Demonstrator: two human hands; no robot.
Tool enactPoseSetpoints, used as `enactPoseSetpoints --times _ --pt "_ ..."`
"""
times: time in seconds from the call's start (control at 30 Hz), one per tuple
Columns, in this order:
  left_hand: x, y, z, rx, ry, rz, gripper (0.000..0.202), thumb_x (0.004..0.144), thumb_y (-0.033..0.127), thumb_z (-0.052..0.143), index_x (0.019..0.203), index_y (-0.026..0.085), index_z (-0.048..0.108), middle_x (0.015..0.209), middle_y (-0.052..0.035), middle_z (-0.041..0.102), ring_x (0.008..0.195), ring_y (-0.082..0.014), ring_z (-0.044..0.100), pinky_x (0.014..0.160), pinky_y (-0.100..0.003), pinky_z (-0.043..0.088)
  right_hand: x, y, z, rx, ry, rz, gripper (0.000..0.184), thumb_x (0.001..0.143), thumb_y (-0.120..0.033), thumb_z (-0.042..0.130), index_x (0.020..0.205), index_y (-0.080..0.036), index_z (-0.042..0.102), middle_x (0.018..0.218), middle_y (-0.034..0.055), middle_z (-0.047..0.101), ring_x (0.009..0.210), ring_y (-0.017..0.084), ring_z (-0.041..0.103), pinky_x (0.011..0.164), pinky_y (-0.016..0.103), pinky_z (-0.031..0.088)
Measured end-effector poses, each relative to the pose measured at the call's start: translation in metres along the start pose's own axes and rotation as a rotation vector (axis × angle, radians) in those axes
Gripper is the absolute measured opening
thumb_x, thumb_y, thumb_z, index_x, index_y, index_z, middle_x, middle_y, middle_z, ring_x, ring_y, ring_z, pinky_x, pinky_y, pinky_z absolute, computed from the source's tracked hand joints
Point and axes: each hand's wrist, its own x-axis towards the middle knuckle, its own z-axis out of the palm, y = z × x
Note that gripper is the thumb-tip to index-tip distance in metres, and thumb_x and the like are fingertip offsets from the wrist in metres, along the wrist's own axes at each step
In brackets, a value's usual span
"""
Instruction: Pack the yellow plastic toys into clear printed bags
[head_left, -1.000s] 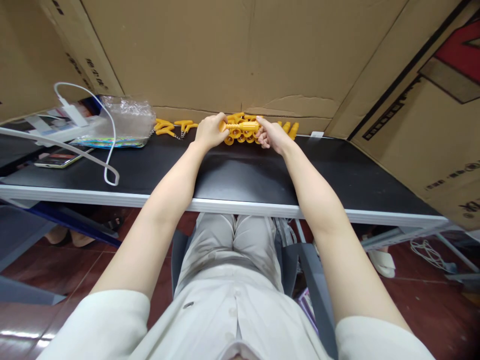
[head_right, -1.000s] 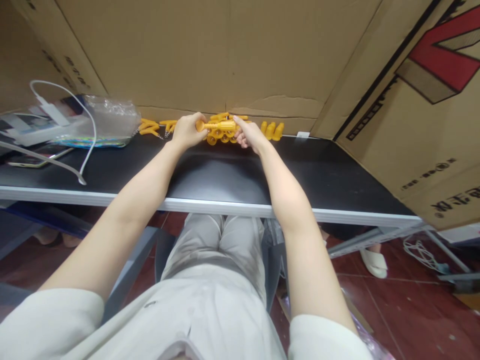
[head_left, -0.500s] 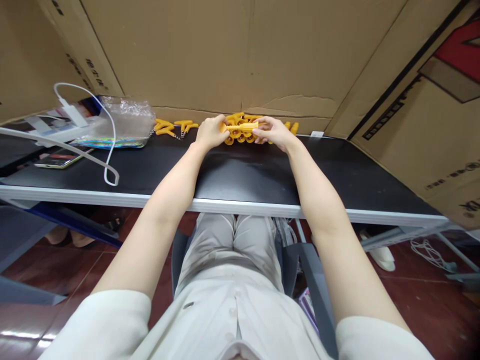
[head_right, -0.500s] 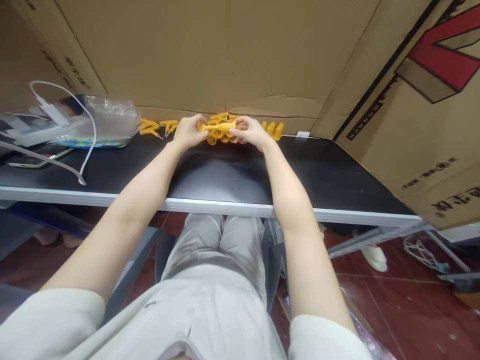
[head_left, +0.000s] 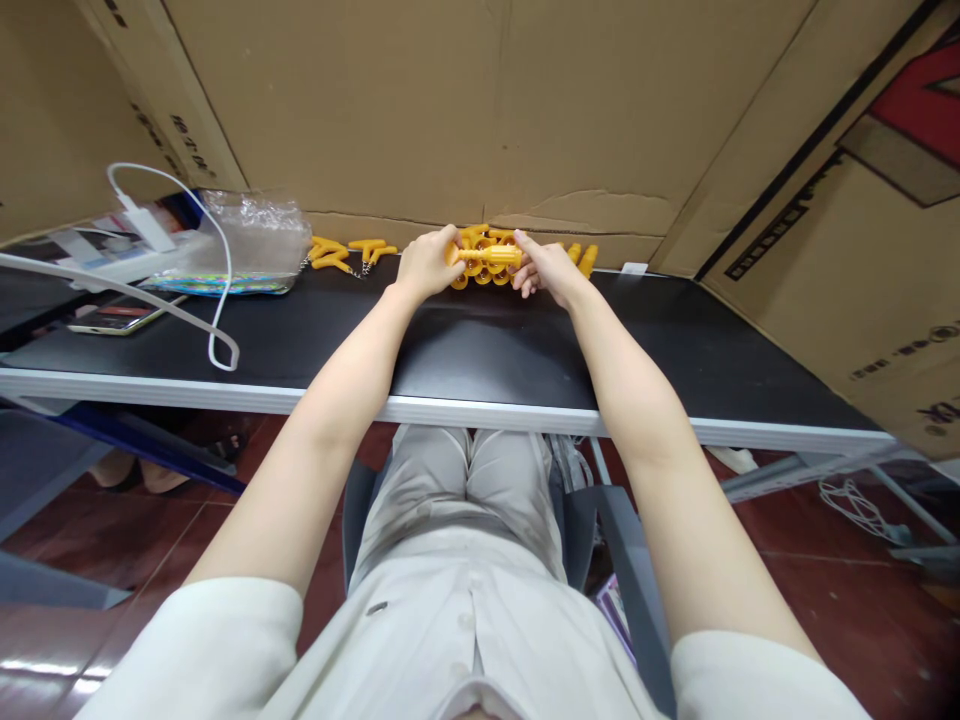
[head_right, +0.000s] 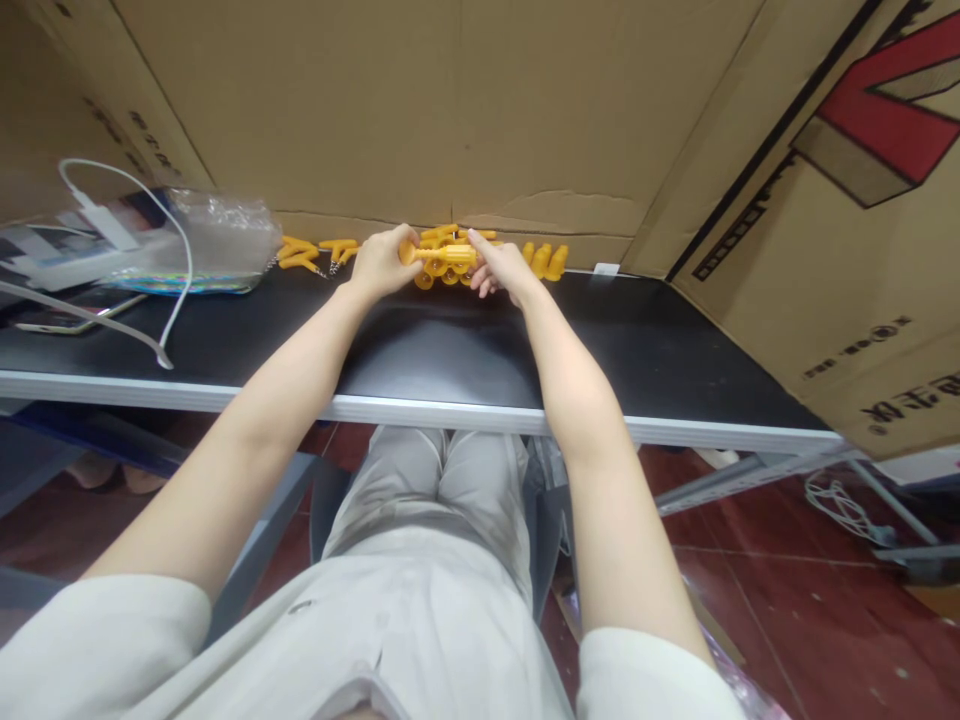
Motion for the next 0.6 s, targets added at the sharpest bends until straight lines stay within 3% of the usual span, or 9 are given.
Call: enactPoseSetpoints --times 0.17,0.43,0.53,0.6 --pt "0.0 -0.002 0.003 0.0 -0.001 0.003 0.047 0.089 0.034 0.068 0.136 0.028 0.067 0.119 -0.0112 0.075 0.121 -0.0375 0.065 0.104 -0.046 0.05 0.005 0.006 -0.001 -0.018 0.022 0.045 0.082 0.085 -0.097 0.055 0.094 -0.017 0.074 0.053 0.0035 0.062 0.048 0.018 0.064 0.044 0.026 0.048" --pt "0.001 -0.007 0.004 0.045 -0.003 0.014 0.045 0.091 0.04 0.069 0.134 0.025 0.067 0.121 -0.0117 0.075 0.12 -0.0353 0.067 0.105 -0.044 0.052 -0.003 -0.002 0.002 -0.059 0.045 0.094 0.09 0.082 -0.101 0.049 0.093 -0.016 0.074 0.057 0.0062 0.065 0.052 0.019 0.067 0.049 0.027 0.052" --pt "0.001 -0.008 0.004 0.063 0.013 0.012 0.043 0.091 0.04 0.069 0.132 0.025 0.068 0.12 -0.0114 0.076 0.118 -0.0345 0.068 0.104 -0.043 0.053 -0.009 -0.008 0.001 -0.048 0.039 0.11 0.083 0.086 -0.094 0.056 0.104 -0.015 0.075 0.073 0.0092 0.074 0.062 0.021 0.074 0.056 0.028 0.057" --pt "0.001 -0.009 0.004 0.066 0.019 0.014 0.042 0.091 0.04 0.07 0.131 0.026 0.068 0.119 -0.011 0.077 0.117 -0.0342 0.069 0.103 -0.042 0.054 -0.01 -0.009 -0.001 -0.024 0.029 0.075 0.07 0.089 -0.082 0.069 0.115 -0.017 0.073 0.091 0.01 0.079 0.07 0.021 0.077 0.061 0.028 0.06"
